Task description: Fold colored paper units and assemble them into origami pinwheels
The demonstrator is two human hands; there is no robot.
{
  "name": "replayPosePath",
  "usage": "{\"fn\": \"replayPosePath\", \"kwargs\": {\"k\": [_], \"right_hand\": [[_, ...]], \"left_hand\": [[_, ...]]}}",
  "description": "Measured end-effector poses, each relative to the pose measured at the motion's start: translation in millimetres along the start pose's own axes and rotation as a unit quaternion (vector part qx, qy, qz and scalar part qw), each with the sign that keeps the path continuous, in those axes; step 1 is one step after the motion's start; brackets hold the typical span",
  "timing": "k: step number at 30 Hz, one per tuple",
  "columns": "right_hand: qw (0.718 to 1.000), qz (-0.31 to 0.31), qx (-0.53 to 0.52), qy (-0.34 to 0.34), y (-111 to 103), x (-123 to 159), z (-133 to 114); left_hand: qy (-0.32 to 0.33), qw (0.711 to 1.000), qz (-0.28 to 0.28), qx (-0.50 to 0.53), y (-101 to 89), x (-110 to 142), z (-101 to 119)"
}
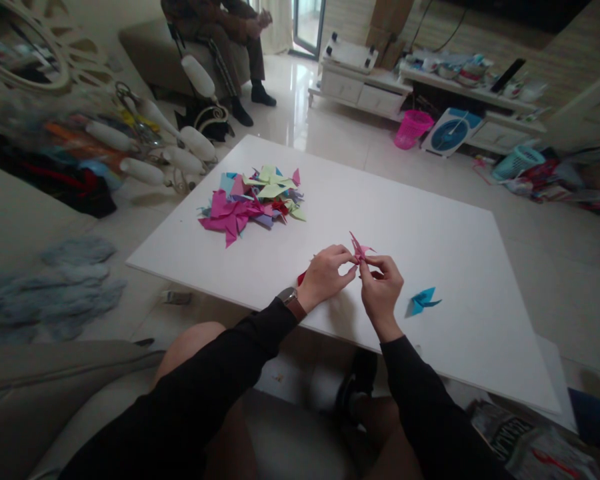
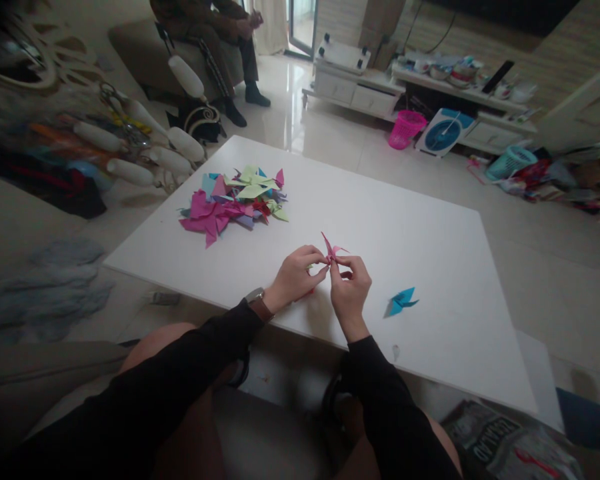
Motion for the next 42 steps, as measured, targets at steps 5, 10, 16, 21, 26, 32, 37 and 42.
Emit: {"fn": "replayPosePath", "kwargs": {"k": [5, 10, 16, 21, 26, 32, 37, 42], "right_hand": [[1.000, -0.001, 0.000, -0.002, -0.3, -0.6, -1.3], [1.000, -0.004, -0.004, 0.008, 0.1, -0.5, -0.7], [1.000, -0.002, 0.008, 0.005, -0.6, -1.1, 1.7], [1.000, -0.004, 0.010, 0.008, -1.3, -1.5, 3.8], [1.000, -0.005, 0.005, 0.011, 0.1, -1.3, 5.1], [0.999, -0.016, -0.027, 0.023, 4.5, 0.8, 9.9], [0.997, -0.031, -0.055, 0.037, 7.8, 1.8, 13.3], [0.997, -0.045, -0.048, 0.039, 8.9, 1.4, 12.2]], "left_hand": [[-0.014, 1.000, -0.017, 0.000, 1.6, 0.5, -1.1], [-0.014, 1.000, -0.013, 0.007, 0.6, 0.5, 0.0], [-0.052, 0.998, 0.007, 0.041, -7.7, -4.9, -2.3], [-0.187, 0.970, 0.080, 0.135, -16.9, -5.4, -26.4], [-0.324, 0.893, 0.097, 0.297, -0.5, 3.5, -53.9], [-0.381, 0.767, 0.070, 0.511, 25.3, 11.3, -51.5], [-0.374, 0.735, 0.069, 0.561, 30.3, 13.4, -46.5], [-0.374, 0.749, 0.064, 0.544, 31.7, 14.3, -49.1]]}}
Point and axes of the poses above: each hand's wrist, its own x-axis away from the middle knuckle, its own y-axis out of the palm, z = x × y, the point moved 7 cm from there along -x, towards the middle knuckle, and after that the axes turned 5 degrees about y, right-handed, at the moved point
